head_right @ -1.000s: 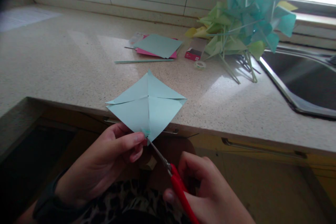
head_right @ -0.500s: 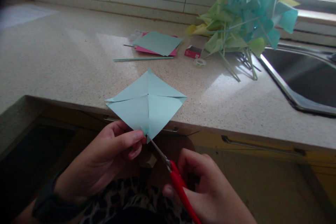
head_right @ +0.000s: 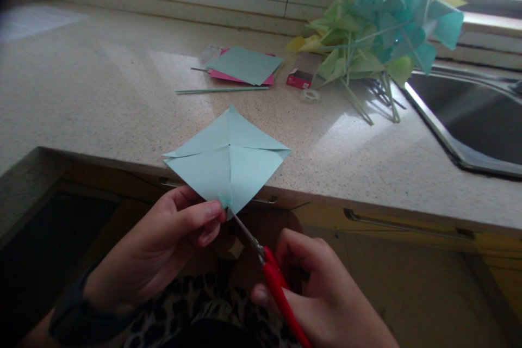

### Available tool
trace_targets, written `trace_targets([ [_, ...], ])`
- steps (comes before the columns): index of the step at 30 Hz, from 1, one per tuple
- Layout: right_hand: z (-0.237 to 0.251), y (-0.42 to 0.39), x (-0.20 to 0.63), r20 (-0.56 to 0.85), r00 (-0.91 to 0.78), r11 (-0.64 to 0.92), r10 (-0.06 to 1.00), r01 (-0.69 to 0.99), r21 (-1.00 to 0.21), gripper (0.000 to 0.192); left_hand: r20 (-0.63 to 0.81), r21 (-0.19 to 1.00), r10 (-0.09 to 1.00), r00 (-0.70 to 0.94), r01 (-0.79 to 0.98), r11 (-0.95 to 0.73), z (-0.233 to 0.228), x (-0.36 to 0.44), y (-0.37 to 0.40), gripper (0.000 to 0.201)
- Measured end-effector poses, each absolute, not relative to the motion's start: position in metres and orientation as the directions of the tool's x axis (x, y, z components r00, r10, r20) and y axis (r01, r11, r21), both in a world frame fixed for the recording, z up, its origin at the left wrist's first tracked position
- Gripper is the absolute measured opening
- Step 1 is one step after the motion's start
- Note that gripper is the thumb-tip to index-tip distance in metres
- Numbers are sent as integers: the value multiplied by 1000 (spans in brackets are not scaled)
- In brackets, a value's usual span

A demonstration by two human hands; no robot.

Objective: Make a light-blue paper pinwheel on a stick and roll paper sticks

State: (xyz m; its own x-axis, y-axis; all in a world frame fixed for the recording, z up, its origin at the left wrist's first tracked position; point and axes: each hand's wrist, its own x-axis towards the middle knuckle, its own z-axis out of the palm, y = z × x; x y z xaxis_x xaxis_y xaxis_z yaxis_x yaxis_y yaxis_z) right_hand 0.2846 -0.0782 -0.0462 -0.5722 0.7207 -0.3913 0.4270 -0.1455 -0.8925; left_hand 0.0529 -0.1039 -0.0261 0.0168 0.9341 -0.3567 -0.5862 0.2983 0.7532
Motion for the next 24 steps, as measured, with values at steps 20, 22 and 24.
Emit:
trace_targets([
  [20,-34,-75,280,-351,-556,-78,754,454,-888,43,-357,757,934,33,-575,310,-26,53,-103,10],
  [22,-33,-75,280,-349,-550,-73,759,461,-885,44,-357,759,933,39,-571,315,-26,53,-103,10],
  [24,-33,-75,279,-345,-545,-66,764,466,-882,44,-360,761,932,42,-565,319,-26,53,-102,10],
])
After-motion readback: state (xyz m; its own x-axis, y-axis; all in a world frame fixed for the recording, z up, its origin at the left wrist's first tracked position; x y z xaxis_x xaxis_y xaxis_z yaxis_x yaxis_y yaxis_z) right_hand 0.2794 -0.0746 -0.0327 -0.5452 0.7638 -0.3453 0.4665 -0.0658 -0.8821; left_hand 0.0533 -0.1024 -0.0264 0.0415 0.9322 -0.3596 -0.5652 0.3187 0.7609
